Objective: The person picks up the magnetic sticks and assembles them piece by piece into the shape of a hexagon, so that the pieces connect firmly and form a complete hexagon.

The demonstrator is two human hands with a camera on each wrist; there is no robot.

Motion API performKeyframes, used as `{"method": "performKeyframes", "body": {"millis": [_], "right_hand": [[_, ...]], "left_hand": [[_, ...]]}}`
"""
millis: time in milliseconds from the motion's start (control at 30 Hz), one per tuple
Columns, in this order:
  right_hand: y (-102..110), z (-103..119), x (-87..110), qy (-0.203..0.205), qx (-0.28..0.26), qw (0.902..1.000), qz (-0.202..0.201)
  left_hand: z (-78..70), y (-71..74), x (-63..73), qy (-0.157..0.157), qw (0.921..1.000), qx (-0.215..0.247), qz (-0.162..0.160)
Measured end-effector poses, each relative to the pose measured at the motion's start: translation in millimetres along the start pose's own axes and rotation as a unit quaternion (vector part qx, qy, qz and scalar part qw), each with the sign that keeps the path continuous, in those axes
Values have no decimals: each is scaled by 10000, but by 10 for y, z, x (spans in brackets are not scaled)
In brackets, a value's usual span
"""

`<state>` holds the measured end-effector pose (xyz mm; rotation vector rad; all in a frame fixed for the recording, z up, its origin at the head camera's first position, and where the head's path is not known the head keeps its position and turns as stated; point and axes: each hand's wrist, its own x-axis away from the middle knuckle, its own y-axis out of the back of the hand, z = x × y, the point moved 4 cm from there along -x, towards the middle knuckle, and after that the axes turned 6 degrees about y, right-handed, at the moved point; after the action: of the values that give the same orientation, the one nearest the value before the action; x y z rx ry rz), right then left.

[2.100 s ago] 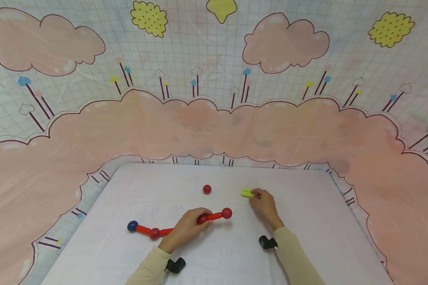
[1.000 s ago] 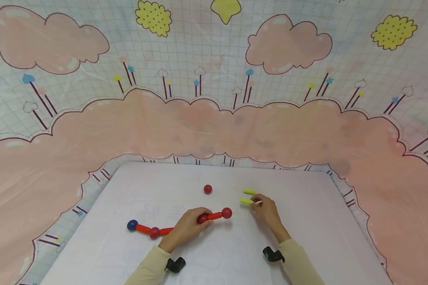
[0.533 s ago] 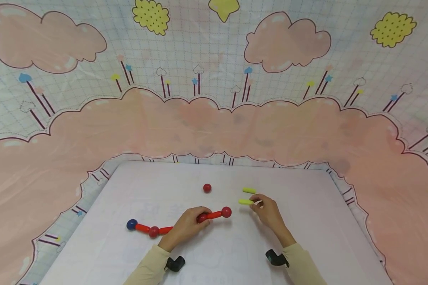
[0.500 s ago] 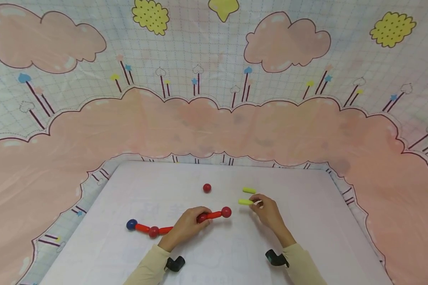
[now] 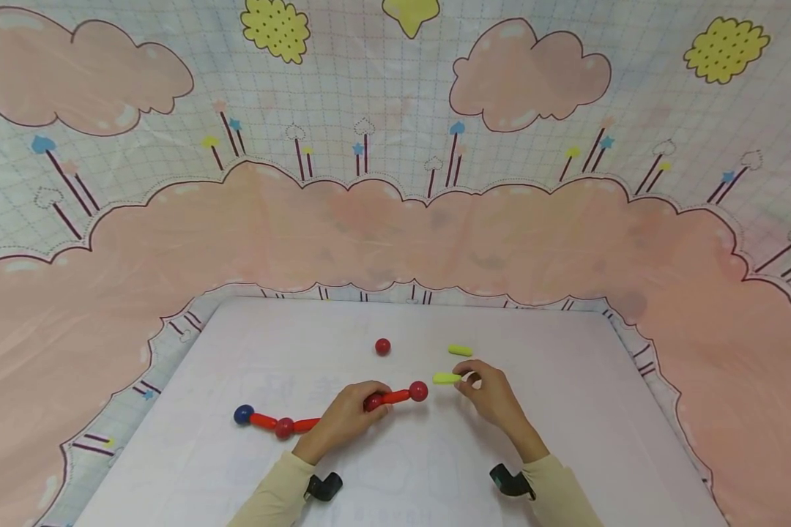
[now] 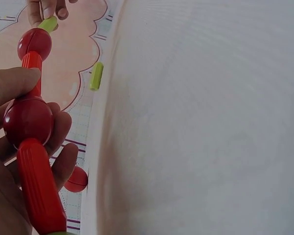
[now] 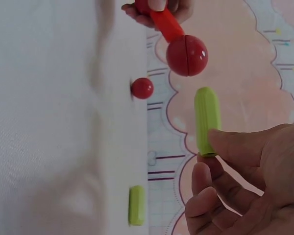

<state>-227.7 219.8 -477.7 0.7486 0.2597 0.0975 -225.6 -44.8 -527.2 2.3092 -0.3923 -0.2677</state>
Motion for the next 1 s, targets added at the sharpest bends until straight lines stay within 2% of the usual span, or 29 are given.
{"method": "performKeyframes", "body": {"millis": [367, 633, 867, 1000], "right_hand": [[1, 68, 30, 179, 91, 9997, 148], [-23, 57, 27, 117, 116, 9995, 253], [-52, 69, 34, 221, 25, 9995, 232], [-95, 43, 24, 120, -202, 9994, 272]], "left_hand": [[1, -4, -8, -29, 10000, -65, -28], [-5, 1, -6, -172, 9997, -90, -158], [-8, 0, -6, -177, 9997, -72, -152], [-6, 2, -7, -224, 9996, -50, -176]]}}
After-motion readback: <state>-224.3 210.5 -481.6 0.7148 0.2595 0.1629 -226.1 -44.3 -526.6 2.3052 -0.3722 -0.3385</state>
